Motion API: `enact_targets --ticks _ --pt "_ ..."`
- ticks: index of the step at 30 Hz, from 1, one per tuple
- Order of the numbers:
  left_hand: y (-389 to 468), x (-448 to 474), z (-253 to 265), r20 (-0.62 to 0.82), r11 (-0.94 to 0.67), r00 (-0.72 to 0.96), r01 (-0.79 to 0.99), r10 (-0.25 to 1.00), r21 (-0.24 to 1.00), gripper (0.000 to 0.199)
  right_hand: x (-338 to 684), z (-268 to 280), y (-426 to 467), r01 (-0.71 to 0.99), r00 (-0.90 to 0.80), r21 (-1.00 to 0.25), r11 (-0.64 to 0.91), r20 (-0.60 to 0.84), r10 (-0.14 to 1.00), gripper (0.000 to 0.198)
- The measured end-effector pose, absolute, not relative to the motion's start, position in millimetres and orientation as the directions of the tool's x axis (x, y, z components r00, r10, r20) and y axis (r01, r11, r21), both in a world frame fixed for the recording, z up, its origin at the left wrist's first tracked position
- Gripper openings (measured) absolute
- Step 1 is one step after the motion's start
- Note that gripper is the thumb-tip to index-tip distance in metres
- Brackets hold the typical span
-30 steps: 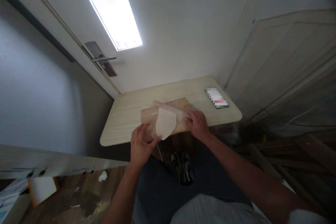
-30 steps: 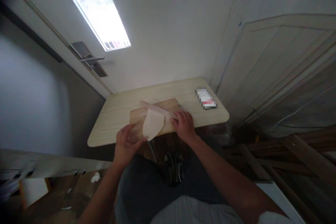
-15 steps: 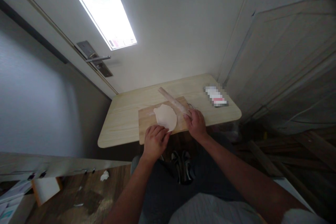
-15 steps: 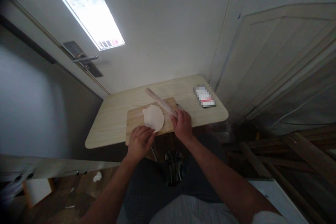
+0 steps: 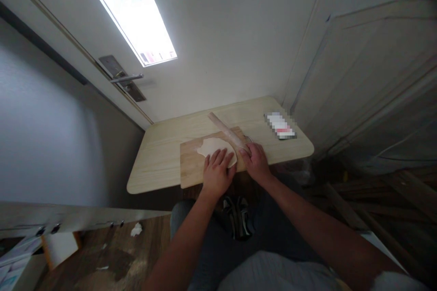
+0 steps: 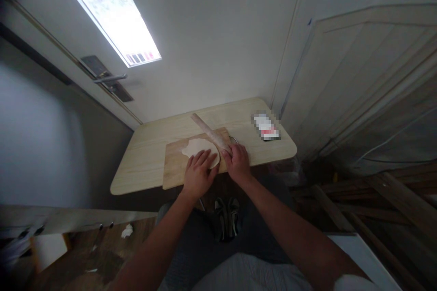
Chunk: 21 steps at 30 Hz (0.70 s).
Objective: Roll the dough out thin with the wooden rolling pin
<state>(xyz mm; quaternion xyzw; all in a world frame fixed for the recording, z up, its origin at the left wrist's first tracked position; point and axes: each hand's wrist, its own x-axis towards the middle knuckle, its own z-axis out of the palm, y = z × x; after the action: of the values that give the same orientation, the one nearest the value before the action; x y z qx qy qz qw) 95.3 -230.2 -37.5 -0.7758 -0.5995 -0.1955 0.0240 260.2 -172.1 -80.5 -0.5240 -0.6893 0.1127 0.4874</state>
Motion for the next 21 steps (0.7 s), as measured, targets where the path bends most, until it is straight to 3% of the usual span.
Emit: enact_targets --ticks 4,14,21 --pt "-232.1 94.1 -33.8 0.275 -0.277 0.227 0.948 0.934 0.157 0.041 258.8 -80.2 -169.0 0.629 0.038 -0.664 0.404 0.546 0.837 0.042" --pt "-235.8 113.9 -35.3 0.289 -0.108 0.072 0.988 0.954 0.109 0.040 256.9 -86.3 -171.0 0.727 -0.016 -0.539 0.425 0.605 0.796 0.037" --pt "-240.3 96.5 -37.5 0.273 -0.176 0.132 0.974 0.953 0.143 0.039 255.9 -86.5 -171.6 0.761 -0.034 -0.501 0.412 0.604 0.797 0.040"
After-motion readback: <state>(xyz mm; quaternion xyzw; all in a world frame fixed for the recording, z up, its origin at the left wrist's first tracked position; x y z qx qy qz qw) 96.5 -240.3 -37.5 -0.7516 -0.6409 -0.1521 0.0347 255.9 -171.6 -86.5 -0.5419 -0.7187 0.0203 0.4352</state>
